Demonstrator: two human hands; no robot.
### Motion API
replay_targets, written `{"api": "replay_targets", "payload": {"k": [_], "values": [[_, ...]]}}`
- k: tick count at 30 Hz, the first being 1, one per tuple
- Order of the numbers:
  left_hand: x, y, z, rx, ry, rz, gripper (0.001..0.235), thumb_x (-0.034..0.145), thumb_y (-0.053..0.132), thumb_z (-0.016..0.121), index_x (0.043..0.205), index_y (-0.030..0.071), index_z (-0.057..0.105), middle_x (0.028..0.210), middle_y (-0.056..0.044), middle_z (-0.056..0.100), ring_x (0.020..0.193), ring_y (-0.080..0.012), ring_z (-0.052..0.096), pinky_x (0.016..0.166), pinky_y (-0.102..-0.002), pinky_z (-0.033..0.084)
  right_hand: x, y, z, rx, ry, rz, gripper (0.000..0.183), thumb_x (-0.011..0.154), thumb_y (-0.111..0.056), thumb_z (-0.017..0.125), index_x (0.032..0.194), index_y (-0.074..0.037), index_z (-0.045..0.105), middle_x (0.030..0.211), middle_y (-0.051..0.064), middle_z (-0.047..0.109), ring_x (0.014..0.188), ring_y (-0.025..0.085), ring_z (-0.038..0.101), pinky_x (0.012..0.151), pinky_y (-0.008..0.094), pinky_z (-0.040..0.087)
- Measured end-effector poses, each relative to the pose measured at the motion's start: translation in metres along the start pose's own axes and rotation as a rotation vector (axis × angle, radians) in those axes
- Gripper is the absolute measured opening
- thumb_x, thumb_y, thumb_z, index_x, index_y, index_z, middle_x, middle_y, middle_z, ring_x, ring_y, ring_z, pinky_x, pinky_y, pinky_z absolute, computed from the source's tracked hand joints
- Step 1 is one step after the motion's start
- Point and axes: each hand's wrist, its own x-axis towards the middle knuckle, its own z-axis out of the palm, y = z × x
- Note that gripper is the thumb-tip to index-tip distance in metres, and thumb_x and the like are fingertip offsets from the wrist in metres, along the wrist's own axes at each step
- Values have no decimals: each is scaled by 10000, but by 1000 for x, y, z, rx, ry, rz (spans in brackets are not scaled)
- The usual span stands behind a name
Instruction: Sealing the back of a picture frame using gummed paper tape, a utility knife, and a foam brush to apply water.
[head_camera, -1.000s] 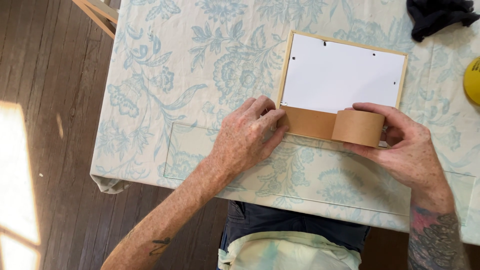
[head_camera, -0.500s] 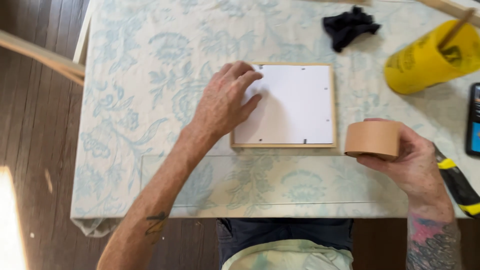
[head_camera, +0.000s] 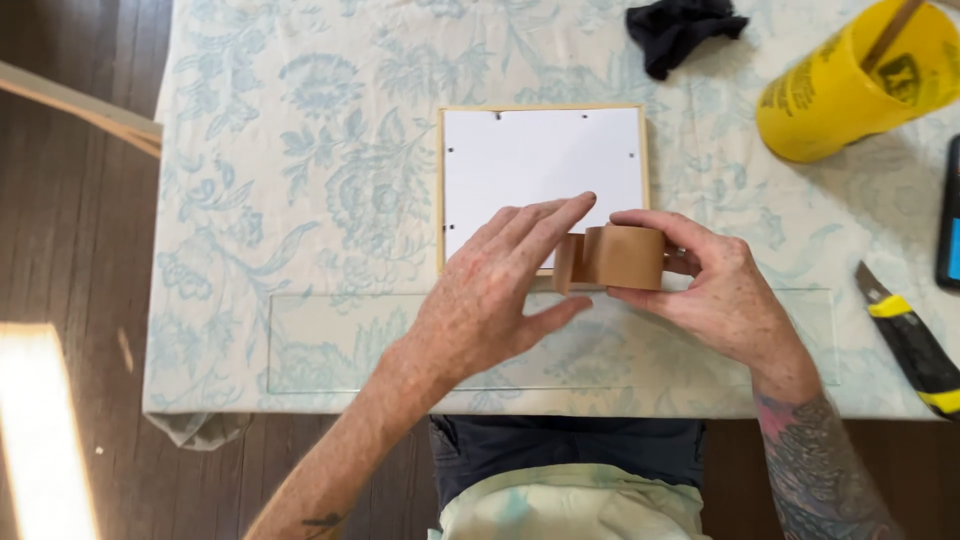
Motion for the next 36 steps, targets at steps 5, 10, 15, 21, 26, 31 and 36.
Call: {"api": "replay_targets", "payload": {"k": [5,10,15,21,26,31,36], "values": [[-16,-25,-13,-69,87,-70,541,983,43,677,1477,61,458,1294,-121,642,1040,-263,645,874,-397,571,10,-6,9,2,-52,48,645,736,-140,847,1347,-139,640,1369,28,683,1204,175,671,1028,306,556],[-31,-57,-1,89,83,-91,473,962,109,724,1395,60,540,1304,-121,619,1124,-309,638,861,-437,551,16,-1,18,-15,-48,91,639,725,-147,866,1329,-175,659,1344,10,693,1165,163,668,985,290,555],[-28,-78,5,218,49,-136,525,903,217,767,1367,85,558,1359,-116,579,1175,-335,571,936,-480,475,19,3,20,27,-21,64,631,729,-141,865,1325,-142,655,1335,11,688,1131,131,661,987,262,553],[9,-80,-18,58,27,-80,565,981,450,681,1375,59,575,1314,-155,650,1193,-302,650,1017,-501,534,-7,24,-5,96,125,218,751,643,-84,867,1355,-85,627,1285,87,698,1076,218,678,935,317,573],[18,-63,-17,81,10,-51,499,957,381,730,1314,48,625,1307,-118,651,1162,-304,657,923,-458,536,-24,39,-15,209,195,145,638,694,-42,853,1297,-57,642,1238,45,708,1097,123,628,990,276,516],[-13,-36,7,136,52,-274,264,947,217,747,1141,61,658,1021,-86,702,844,-212,701,691,-330,577,-18,43,-27,145,144,145,683,676,-73,873,1320,-96,650,1261,49,704,1078,144,651,941,256,535],[-24,55,35,-820,-150,-780,861,772,543,670,1495,132,448,1389,-76,624,1126,-211,678,899,-380,647,47,-6,-45,139,-16,69,755,742,-34,754,1443,-4,474,1475,171,584,1328,313,622,1129,453,512]]}}
